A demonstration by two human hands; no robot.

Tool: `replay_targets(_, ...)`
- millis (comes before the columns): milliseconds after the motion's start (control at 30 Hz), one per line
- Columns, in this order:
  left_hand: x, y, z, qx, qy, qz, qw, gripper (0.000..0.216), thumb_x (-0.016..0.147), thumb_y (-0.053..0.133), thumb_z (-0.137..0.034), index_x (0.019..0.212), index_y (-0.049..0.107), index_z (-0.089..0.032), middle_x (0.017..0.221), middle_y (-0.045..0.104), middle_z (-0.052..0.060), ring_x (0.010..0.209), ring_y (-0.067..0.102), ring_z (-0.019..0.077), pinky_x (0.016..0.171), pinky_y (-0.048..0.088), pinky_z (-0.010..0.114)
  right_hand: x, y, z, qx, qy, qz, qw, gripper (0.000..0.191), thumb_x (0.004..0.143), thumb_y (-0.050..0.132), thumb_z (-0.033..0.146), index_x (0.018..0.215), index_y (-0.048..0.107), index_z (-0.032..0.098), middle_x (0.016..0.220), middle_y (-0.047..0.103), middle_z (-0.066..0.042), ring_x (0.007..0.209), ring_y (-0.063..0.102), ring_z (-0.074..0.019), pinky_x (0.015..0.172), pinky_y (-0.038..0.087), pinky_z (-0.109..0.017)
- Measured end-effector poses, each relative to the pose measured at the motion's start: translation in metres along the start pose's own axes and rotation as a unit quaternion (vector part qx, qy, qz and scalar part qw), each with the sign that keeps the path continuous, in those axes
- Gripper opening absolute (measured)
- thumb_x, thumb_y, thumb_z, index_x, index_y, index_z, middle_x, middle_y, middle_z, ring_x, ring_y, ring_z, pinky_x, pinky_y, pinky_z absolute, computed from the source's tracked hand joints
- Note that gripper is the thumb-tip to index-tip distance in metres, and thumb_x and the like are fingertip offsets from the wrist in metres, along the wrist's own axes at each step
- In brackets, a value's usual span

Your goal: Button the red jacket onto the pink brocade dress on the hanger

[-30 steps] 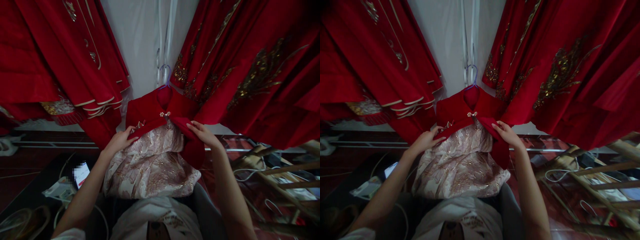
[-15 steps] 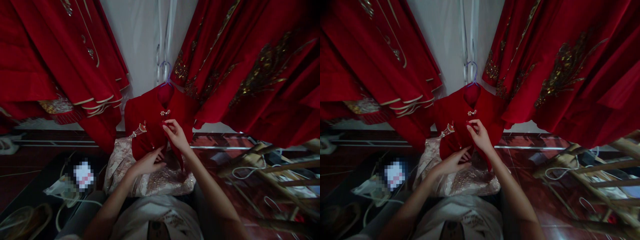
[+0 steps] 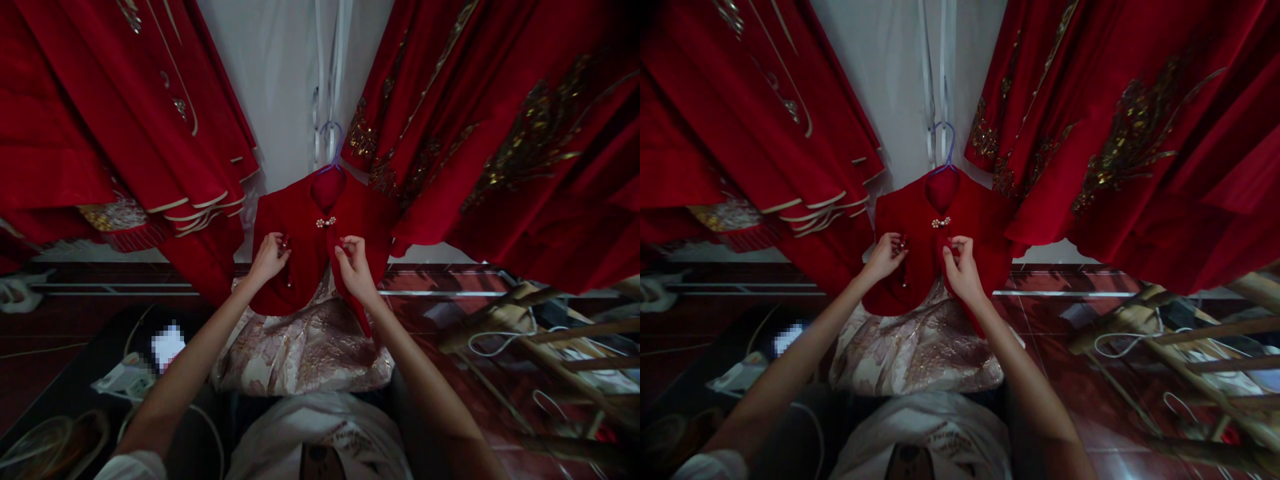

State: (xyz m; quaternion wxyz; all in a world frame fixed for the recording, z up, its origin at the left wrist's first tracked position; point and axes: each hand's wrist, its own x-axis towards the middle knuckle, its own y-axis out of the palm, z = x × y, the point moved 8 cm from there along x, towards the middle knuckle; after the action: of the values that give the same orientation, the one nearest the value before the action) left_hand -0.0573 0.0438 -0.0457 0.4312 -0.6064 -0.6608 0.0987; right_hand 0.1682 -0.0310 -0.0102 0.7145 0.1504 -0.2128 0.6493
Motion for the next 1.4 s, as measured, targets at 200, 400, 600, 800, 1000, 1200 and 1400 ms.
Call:
replay_targets(200, 0.009, 0.011, 0.011, -0.005, 0.0, 0.002, 1.0, 0.034, 0.084, 0.05, -0.016, 0.117, 0.043, -0.015, 0.083, 0.057, 0.004, 0.081, 0.06, 0.0189, 0.08, 0.049, 0.035, 0.014, 0.018, 0.001, 0.001, -0.004, 0.085, 0.996, 0.031, 0.088, 0.052, 0.028, 0.118, 0.05, 0.024, 0.11, 0.057, -0.005, 0.095, 0.056, -0.0132, 0.074, 0.049, -0.022)
replay_targets(400, 0.015, 0.006, 0.019, -0.005, -0.013, -0.031, 0.999, 0.039, 0.074, 0.06, -0.015, 0.111, 0.048, -0.016, 0.091, 0.057, 0.005, 0.078, 0.059, 0.0173, 0.074, 0.05, 0.032, 0.033, 0.059, -0.022, -0.027, -0.02, 0.209, 0.977, 0.028, 0.083, 0.05, 0.018, 0.106, 0.066, 0.023, 0.104, 0.063, -0.002, 0.092, 0.057, -0.0131, 0.079, 0.048, -0.025)
replay_targets(600, 0.017, 0.011, 0.026, -0.113, -0.038, -0.019, 0.993, 0.036, 0.075, 0.057, -0.011, 0.11, 0.049, -0.018, 0.083, 0.06, 0.001, 0.072, 0.059, 0.0131, 0.071, 0.049, 0.028, 0.043, 0.077, -0.038, -0.06, -0.004, 0.174, 0.983, 0.026, 0.08, 0.057, 0.021, 0.104, 0.067, 0.02, 0.097, 0.064, -0.003, 0.064, 0.053, -0.0082, 0.062, 0.049, -0.022)
replay_targets(800, 0.018, 0.009, 0.031, -0.297, -0.138, -0.003, 0.945, 0.021, 0.077, 0.06, -0.021, 0.097, 0.056, -0.017, 0.078, 0.064, 0.0, 0.066, 0.061, 0.0112, 0.066, 0.051, 0.026, 0.053, 0.085, -0.048, -0.093, -0.012, 0.147, 0.985, 0.023, 0.083, 0.061, 0.035, 0.096, 0.071, 0.02, 0.092, 0.065, -0.003, 0.065, 0.059, -0.009, 0.064, 0.052, -0.023)
replay_targets(1000, 0.014, 0.008, 0.025, -0.36, -0.204, 0.008, 0.91, 0.032, 0.066, 0.077, -0.037, 0.082, 0.064, -0.012, 0.073, 0.066, 0.003, 0.064, 0.061, 0.0112, 0.072, 0.053, 0.03, 0.059, 0.09, -0.05, -0.099, -0.006, 0.127, 0.987, 0.024, 0.08, 0.063, 0.026, 0.103, 0.067, 0.019, 0.091, 0.069, -0.002, 0.073, 0.062, -0.0105, 0.072, 0.053, -0.024)
replay_targets(1200, 0.01, 0.008, 0.021, -0.388, -0.205, 0.018, 0.898, 0.049, 0.057, 0.08, -0.05, 0.083, 0.069, -0.01, 0.08, 0.071, 0.008, 0.071, 0.066, 0.0154, 0.081, 0.054, 0.036, 0.061, 0.095, -0.045, -0.147, -0.03, 0.136, 0.979, 0.02, 0.079, 0.064, 0.025, 0.097, 0.07, 0.019, 0.089, 0.067, -0.002, 0.067, 0.062, -0.01, 0.07, 0.051, -0.024)
replay_targets(1400, 0.009, 0.004, 0.02, -0.394, -0.193, 0.002, 0.899, 0.057, 0.039, 0.088, -0.048, 0.079, 0.072, -0.01, 0.077, 0.073, 0.009, 0.071, 0.067, 0.0176, 0.084, 0.054, 0.04, 0.058, 0.095, -0.041, -0.173, -0.047, 0.136, 0.974, 0.02, 0.081, 0.063, 0.023, 0.1, 0.069, 0.019, 0.085, 0.065, -0.002, 0.067, 0.061, -0.0095, 0.071, 0.049, -0.023)
